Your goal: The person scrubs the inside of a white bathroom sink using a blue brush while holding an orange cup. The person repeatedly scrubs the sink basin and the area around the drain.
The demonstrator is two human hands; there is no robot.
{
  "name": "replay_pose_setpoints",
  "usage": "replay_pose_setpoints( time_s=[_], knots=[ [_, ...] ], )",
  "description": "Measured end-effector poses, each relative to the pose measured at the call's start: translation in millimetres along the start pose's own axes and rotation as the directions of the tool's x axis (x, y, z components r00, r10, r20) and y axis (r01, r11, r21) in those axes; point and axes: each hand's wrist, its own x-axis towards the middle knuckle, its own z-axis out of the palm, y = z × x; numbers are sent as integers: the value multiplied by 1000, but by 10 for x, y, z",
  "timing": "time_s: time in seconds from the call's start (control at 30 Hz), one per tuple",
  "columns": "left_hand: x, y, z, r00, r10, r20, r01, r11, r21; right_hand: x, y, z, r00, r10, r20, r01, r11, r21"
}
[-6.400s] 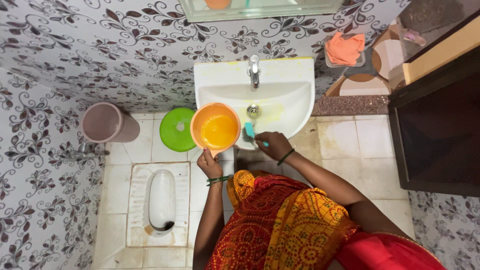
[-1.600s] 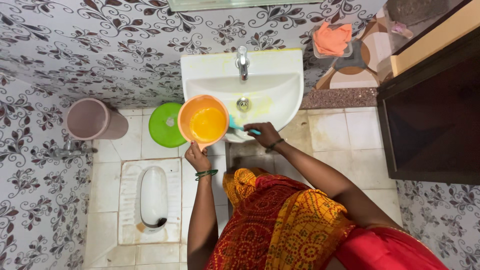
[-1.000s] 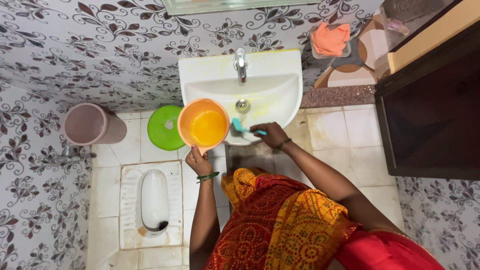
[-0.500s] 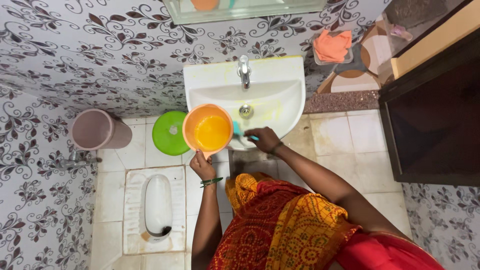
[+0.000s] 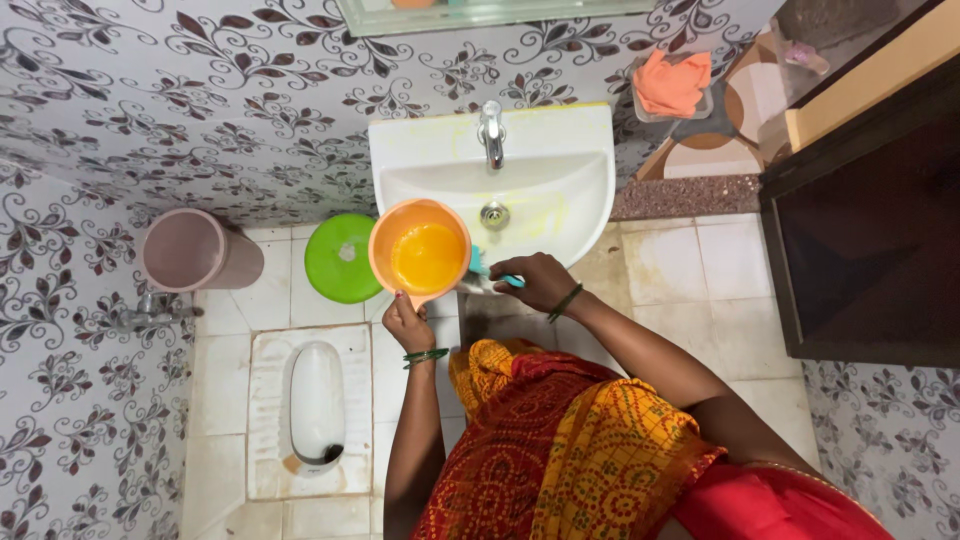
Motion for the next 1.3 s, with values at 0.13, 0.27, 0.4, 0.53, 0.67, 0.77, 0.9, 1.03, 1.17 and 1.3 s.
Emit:
replay_pose_setpoints(
  time_s=[0.13, 0.27, 0.4, 0.53, 0.67, 0.77, 0.9, 1.03, 1.17, 1.3],
  knots=[
    [14, 18, 23, 1000, 29, 2, -29, 999, 35, 336, 155, 49, 999, 40, 5, -37, 967, -254],
    [18, 43, 18, 1000, 2, 1, -2, 1000, 17, 317, 172, -40, 999, 32, -24, -38, 939, -341],
    [1, 73, 13, 1000, 12, 1, -12, 1000, 14, -92, -137, -150, 992, 121, 42, -96, 920, -380],
    [-13, 100, 27, 1000, 5, 5, -5, 1000, 3, -210, -296, -18, 999, 23, 32, -10, 936, -352],
    [4, 81, 34, 1000, -3, 1, 3, 1000, 14, 226, 17, 122, 997, 44, -59, -64, 918, -392],
    [20, 9, 33, 999, -35, 2, 35, 999, -2, 312, 271, 60, 986, -62, -154, -37, 823, -567],
    [40, -61, -12, 999, -45, -9, 44, 998, -54, 21, 93, -56, 994, 68, -82, -99, 861, -499],
    [25, -37, -18, 1000, -12, 9, 13, 1000, -14, -230, -274, -56, 997, 73, 8, -65, 930, -362],
    [28, 50, 35, 999, -42, -13, 42, 999, -28, 97, -173, 82, 995, 105, 6, -93, 911, -401],
    [1, 81, 55, 999, 36, 10, -36, 999, 12, 403, 139, 109, 970, -72, -234, -61, 854, -517]
  ],
)
